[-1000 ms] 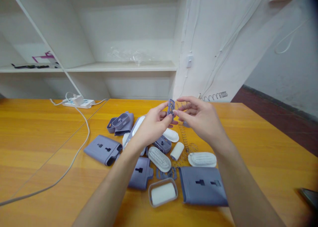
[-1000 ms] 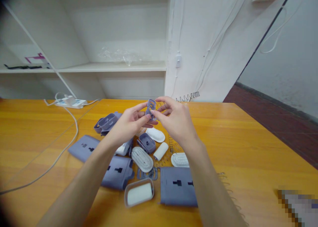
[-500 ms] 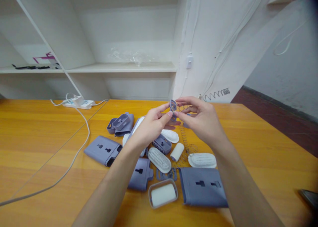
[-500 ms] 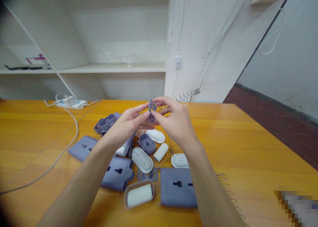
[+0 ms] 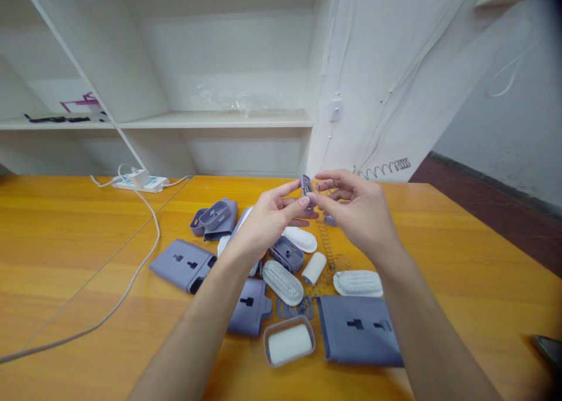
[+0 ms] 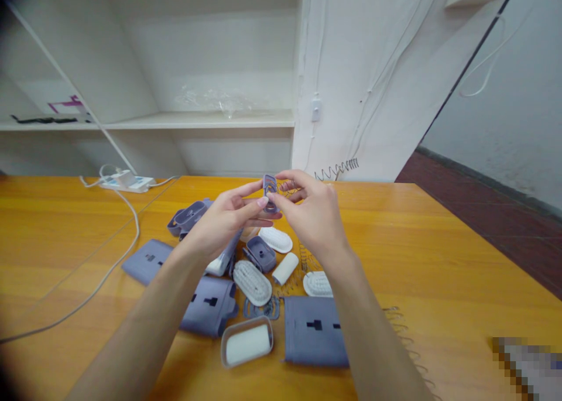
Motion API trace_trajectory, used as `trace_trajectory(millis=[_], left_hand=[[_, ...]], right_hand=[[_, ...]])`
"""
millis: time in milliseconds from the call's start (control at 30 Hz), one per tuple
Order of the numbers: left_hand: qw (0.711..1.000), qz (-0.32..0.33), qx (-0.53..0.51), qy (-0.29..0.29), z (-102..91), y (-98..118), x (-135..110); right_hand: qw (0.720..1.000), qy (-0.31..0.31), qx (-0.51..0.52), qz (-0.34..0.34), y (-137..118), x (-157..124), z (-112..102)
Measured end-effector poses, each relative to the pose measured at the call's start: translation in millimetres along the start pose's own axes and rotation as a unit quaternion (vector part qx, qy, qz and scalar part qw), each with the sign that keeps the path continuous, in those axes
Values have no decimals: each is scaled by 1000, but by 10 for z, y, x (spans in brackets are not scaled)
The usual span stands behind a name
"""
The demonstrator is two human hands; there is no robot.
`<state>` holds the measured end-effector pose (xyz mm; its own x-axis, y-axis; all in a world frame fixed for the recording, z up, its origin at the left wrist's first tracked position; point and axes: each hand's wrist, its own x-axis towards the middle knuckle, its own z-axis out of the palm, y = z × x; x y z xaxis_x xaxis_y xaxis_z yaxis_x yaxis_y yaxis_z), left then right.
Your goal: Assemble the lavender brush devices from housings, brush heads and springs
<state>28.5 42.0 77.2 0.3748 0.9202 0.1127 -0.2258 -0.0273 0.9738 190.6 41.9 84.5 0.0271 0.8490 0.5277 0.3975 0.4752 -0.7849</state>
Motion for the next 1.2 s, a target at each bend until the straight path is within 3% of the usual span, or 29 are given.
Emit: trace_trajectory(millis=[567, 900, 1200], left_hand=[[1000, 3, -22, 10, 13, 4, 1], [999, 0, -16, -31, -17, 7, -8], [999, -24, 3, -33, -11, 32, -24]], right_hand=[[1000, 27, 6, 2, 0, -39, 78], [1000, -17, 18, 0, -3, -26, 52], [1000, 5, -7, 2, 2, -3, 13]])
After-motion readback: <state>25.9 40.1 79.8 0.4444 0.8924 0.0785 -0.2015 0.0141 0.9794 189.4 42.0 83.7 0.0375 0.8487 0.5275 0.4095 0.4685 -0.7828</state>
